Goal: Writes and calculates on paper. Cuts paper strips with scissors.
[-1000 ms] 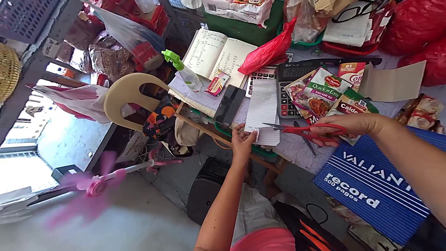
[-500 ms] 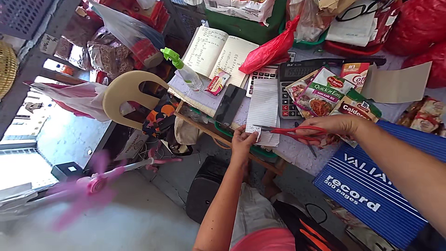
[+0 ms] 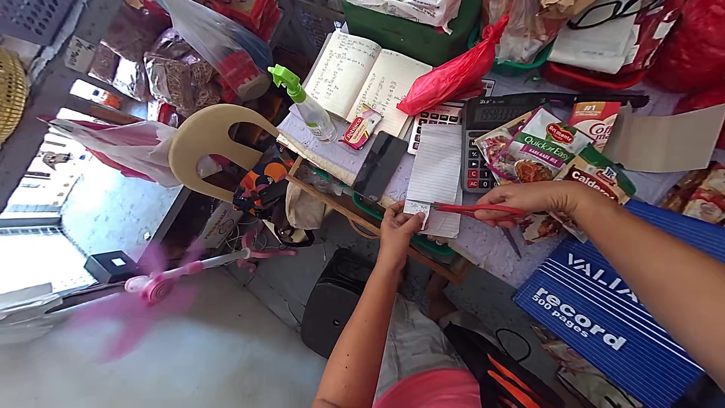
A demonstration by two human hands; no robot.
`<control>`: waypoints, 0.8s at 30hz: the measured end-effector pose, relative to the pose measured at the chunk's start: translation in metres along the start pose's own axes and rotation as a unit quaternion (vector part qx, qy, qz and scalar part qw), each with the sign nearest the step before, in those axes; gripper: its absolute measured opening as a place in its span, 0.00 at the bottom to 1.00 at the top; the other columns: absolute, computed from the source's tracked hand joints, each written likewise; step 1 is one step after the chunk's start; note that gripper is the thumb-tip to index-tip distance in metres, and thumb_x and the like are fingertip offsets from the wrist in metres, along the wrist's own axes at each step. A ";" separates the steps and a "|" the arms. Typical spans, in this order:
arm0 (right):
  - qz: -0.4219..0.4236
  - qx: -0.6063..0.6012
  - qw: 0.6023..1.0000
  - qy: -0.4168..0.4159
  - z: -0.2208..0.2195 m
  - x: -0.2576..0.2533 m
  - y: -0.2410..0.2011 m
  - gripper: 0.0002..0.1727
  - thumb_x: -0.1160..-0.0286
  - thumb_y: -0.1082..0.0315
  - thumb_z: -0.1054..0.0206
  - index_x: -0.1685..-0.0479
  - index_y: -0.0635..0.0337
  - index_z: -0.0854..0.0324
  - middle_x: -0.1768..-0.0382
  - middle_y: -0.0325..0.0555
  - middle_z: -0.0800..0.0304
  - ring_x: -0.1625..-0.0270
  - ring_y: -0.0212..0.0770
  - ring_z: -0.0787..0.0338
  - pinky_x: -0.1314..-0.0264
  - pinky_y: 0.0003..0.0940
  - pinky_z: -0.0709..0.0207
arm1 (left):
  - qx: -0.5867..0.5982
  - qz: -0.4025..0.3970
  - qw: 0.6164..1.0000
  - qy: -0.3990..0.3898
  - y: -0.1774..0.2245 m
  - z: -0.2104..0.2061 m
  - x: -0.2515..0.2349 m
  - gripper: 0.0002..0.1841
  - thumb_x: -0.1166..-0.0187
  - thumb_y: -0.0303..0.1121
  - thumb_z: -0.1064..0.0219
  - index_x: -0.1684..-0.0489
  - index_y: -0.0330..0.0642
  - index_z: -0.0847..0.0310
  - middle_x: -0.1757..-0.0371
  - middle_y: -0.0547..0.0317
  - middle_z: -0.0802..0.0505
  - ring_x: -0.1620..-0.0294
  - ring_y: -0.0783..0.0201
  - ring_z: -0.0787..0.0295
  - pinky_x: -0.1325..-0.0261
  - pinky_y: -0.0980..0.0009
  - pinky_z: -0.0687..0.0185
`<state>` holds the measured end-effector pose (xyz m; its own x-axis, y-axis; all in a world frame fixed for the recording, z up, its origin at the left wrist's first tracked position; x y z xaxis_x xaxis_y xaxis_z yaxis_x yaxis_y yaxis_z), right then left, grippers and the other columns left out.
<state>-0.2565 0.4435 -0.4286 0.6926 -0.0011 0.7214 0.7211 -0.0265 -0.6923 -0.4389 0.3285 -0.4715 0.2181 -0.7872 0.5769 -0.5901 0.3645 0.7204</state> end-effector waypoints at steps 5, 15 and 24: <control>0.015 -0.001 1.000 0.005 0.002 0.000 -0.001 0.24 0.12 0.49 0.42 0.71 0.56 0.16 0.85 0.31 0.25 0.84 0.22 0.29 0.80 0.17 0.40 | 0.008 0.006 1.000 0.006 -0.001 0.001 -0.001 0.30 0.25 0.17 0.30 0.24 0.27 0.39 0.62 0.44 0.08 0.63 0.59 0.06 0.48 0.64 0.08; 0.007 0.026 0.999 0.022 0.007 0.001 0.004 0.21 0.15 0.49 0.36 0.68 0.58 0.17 0.83 0.31 0.26 0.82 0.23 0.28 0.78 0.20 0.36 | 0.011 0.002 1.000 0.001 -0.001 0.000 -0.001 0.32 0.26 0.17 0.29 0.23 0.25 0.41 0.61 0.44 0.07 0.63 0.58 0.05 0.49 0.63 0.07; -0.013 0.052 0.998 0.023 0.000 -0.003 -0.010 0.24 0.15 0.45 0.38 0.66 0.58 0.18 0.81 0.33 0.25 0.81 0.25 0.29 0.76 0.22 0.39 | 0.008 0.004 1.000 -0.002 -0.002 -0.001 0.002 0.33 0.27 0.18 0.28 0.23 0.26 0.41 0.62 0.46 0.07 0.64 0.61 0.06 0.49 0.64 0.09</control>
<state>-0.2654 0.4441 -0.4240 0.6738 -0.0479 0.7373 0.7385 0.0767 -0.6699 -0.4369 0.3264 -0.4710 0.2092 -0.7862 0.5815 -0.6038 0.3639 0.7092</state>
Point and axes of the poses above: each hand's wrist, its own x-axis away from the middle knuckle, its own z-axis out of the back of the hand, y = z × x, the point moved 8 cm from there along -x, towards the middle knuckle
